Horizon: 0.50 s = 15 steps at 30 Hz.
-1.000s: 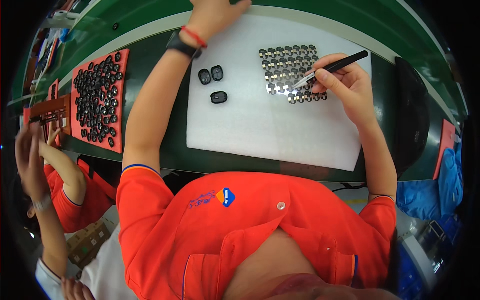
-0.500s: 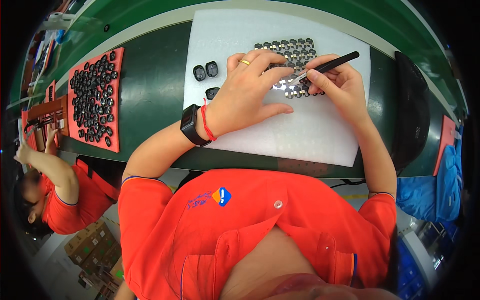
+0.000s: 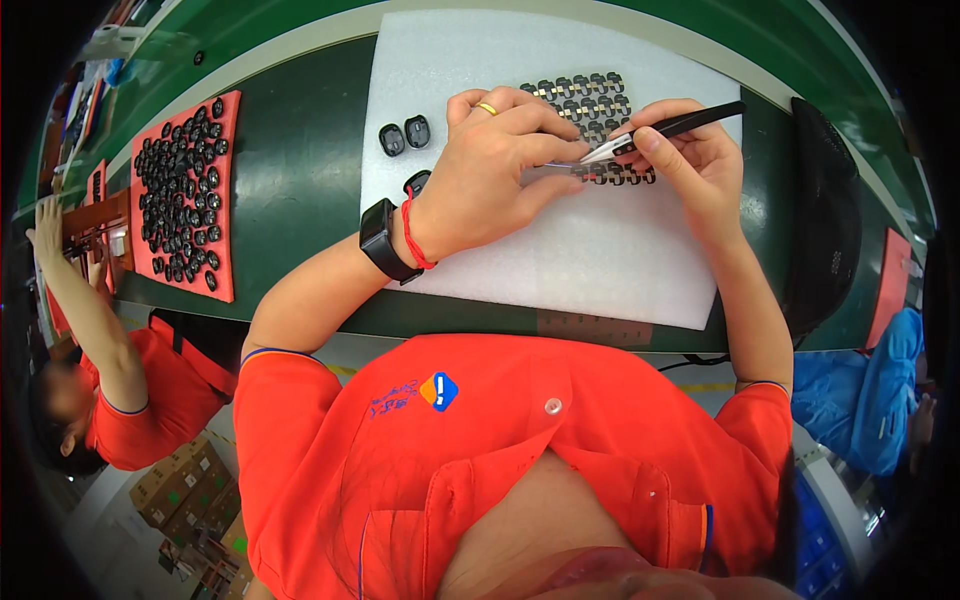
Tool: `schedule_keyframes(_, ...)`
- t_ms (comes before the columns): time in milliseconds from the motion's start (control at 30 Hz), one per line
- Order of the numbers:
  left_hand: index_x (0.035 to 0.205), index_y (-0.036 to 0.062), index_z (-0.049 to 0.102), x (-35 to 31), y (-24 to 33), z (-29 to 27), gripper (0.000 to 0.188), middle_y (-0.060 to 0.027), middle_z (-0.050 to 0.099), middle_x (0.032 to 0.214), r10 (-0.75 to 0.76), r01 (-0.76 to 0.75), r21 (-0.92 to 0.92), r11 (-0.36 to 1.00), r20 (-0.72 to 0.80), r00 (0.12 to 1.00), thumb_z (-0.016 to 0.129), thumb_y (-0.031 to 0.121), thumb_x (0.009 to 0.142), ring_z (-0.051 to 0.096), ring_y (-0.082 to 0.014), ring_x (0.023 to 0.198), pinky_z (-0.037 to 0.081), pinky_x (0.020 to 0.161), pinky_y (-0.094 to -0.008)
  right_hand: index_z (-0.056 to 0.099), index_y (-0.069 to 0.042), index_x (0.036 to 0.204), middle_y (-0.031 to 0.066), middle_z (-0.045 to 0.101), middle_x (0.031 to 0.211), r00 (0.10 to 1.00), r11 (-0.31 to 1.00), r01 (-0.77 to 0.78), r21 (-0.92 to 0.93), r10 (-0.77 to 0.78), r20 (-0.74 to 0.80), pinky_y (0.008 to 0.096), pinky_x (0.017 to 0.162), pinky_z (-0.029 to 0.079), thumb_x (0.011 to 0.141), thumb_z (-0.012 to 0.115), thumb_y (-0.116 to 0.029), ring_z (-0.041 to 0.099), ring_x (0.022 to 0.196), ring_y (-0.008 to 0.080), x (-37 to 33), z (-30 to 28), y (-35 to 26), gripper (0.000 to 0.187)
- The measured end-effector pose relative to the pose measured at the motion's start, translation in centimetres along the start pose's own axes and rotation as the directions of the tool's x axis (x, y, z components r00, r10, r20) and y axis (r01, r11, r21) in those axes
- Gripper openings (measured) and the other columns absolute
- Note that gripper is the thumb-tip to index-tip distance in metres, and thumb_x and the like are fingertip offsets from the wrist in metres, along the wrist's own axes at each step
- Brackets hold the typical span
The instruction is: The person assembles electronic components by using tweezers to remove small metal parts from a sheet and insert them into plastic casings.
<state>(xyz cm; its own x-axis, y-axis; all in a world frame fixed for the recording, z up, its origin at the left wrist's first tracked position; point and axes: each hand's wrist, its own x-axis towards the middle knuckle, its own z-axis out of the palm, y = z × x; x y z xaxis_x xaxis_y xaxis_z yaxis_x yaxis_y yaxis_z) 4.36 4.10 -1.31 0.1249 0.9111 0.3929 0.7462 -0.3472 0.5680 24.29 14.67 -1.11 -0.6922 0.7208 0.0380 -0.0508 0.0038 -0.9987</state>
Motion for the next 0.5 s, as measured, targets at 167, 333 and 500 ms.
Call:
schedule_keyframes(167,0.082,0.0146,0.073,0.17,-0.56,0.59,0.019,0.0052,0.065,0.09,-0.041,0.038,-0.071,0.997,-0.039,0.998,0.077,0.013,0.064,0.055,-0.018,0.096,0.03,0.088,-0.0386,0.057,0.001,0.104,0.0116,0.066,0.095,0.991,0.983,0.133,-0.123,-0.128,0.05,0.0212,0.071,0.049,0.089,0.06,-0.006,0.061,0.082,0.0107,-0.1,-0.24,0.4,0.016)
schedule_keyframes(333,0.086,0.0116,0.072,0.22,-0.45,0.4,0.022,0.0027,0.067,0.095,-0.048,0.047,-0.033,0.998,-0.013,0.999,0.079,0.012,0.064,0.056,-0.0195,0.098,0.034,0.089,-0.0358,0.057,0.001,0.104,0.0113,0.066,0.096,0.987,0.976,0.153,-0.154,-0.142,0.08,0.0215,0.071,0.048,0.09,0.059,-0.005,0.061,0.084,0.011,-0.11,-0.43,0.38,0.015)
schedule_keyframes(500,0.085,0.0119,0.072,0.18,-0.45,0.44,0.022,0.0028,0.067,0.095,-0.054,0.054,-0.043,0.998,-0.014,0.998,0.079,0.012,0.064,0.056,-0.0199,0.097,0.034,0.089,-0.0359,0.057,0.001,0.103,0.0111,0.066,0.095,0.986,0.971,0.156,-0.18,-0.141,0.092,0.0215,0.071,0.048,0.09,0.059,-0.005,0.06,0.083,0.011,-0.12,-0.5,0.41,0.015)
